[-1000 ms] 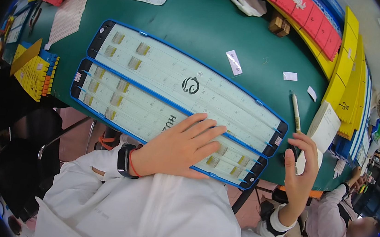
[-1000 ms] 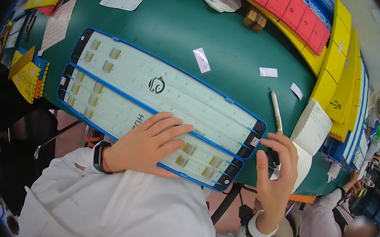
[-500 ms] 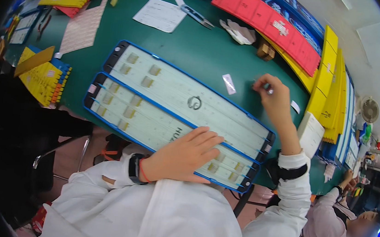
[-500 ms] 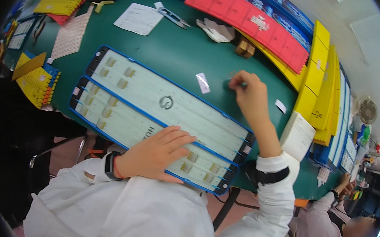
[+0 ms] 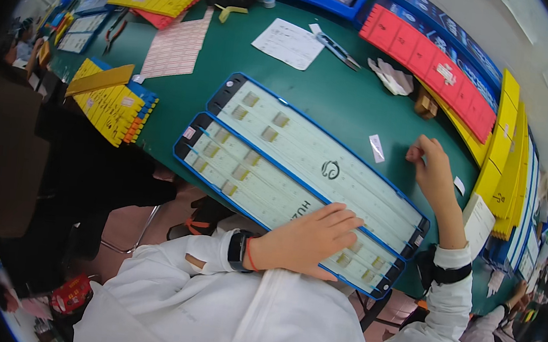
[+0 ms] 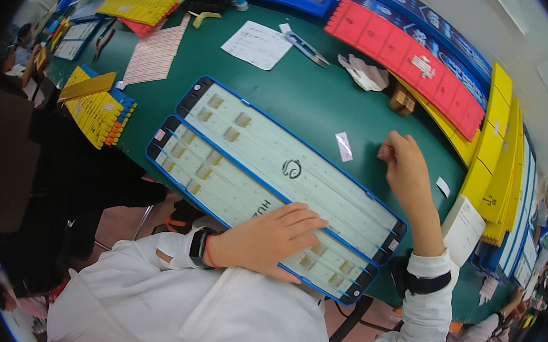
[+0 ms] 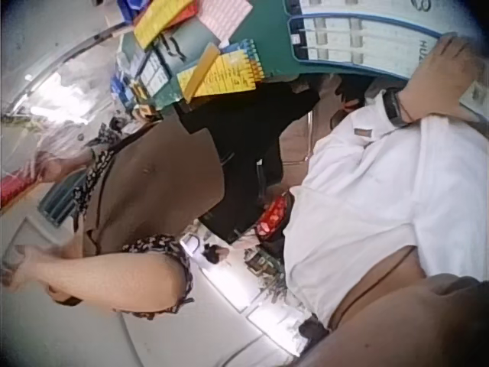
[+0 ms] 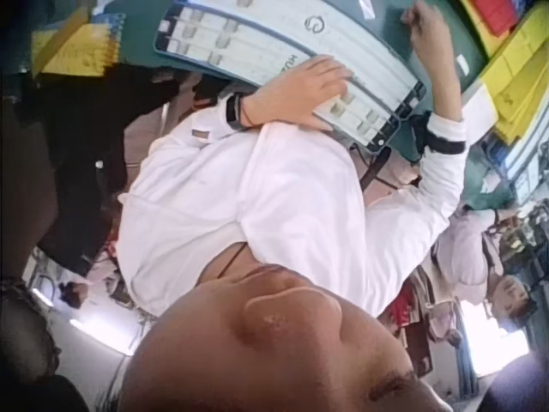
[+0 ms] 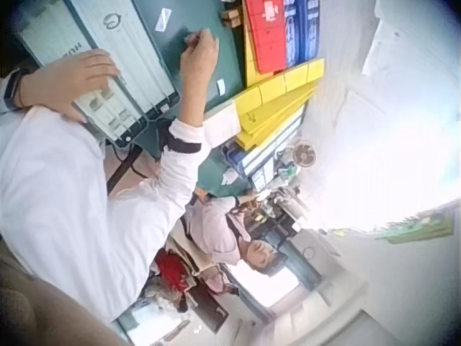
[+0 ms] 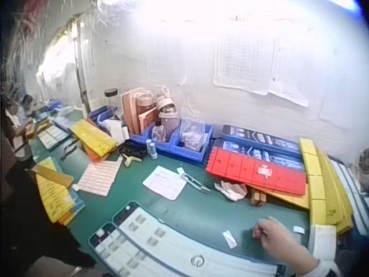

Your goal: Assembling and clipping electronic component strips into frames on a production line.

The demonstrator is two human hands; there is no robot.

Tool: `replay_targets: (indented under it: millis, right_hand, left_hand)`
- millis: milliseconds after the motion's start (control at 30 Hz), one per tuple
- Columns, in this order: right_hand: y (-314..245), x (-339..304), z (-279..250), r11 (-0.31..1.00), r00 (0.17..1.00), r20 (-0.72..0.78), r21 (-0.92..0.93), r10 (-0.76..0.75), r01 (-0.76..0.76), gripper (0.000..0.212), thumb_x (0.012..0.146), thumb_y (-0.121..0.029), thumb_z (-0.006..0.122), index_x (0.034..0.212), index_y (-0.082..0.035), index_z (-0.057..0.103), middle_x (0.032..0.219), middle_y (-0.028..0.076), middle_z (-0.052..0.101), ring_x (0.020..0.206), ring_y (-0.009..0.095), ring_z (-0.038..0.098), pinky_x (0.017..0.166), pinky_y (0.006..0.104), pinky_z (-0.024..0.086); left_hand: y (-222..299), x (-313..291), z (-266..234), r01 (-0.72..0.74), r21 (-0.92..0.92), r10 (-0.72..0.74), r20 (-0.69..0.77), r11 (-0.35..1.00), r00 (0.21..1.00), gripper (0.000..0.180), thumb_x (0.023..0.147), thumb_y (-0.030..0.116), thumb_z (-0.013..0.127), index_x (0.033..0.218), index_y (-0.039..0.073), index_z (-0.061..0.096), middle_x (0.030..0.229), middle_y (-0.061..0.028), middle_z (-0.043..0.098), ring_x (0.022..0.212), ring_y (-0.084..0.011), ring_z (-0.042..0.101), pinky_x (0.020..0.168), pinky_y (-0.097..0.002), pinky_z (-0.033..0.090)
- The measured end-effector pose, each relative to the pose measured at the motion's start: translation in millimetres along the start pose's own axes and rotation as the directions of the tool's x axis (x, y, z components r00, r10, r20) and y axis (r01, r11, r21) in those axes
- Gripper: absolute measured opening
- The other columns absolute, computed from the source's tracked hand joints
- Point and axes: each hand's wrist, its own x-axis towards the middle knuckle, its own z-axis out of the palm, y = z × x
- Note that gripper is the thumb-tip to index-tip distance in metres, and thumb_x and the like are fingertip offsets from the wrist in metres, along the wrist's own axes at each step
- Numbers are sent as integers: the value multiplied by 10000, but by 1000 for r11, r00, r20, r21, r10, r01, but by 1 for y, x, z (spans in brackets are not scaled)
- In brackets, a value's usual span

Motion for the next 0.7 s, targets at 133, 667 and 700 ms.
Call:
replay_targets:
  millis: [133, 667, 700]
  right_hand:
    - [-3, -4, -12, 992, 997, -28, -109, -74, 70, 193, 715, 134, 489, 818, -22, 441, 726, 122, 522, 759, 309, 521, 659, 375, 423]
    - [-47, -155, -2, 925, 962, -56, 295, 267, -240, 177, 823, 64, 425, 979, 9, 486, 856, 202, 525, 808, 363, 516, 720, 380, 432]
    - [-45, -146, 4, 883, 956, -48, 398, 290, -248, 183, 835, 55, 416, 998, 9, 484, 869, 200, 529, 810, 352, 521, 722, 370, 437]
  left_hand:
    - [-3, 6, -5, -19, 8, 19, -13, 1000, 1000, 601, 682, 413, 726, 1047, -12, 508, 1295, -204, 450, 1200, -358, 419, 1055, -464, 306]
    - [18, 1, -5, -168, 186, 228, -381, 968, 896, 249, 877, 254, 524, 860, 37, 644, 862, -141, 640, 848, -300, 596, 766, -390, 461]
    - [20, 1, -4, -165, 153, 213, -389, 974, 896, 250, 875, 256, 522, 873, 39, 646, 876, -144, 641, 863, -301, 594, 779, -392, 459]
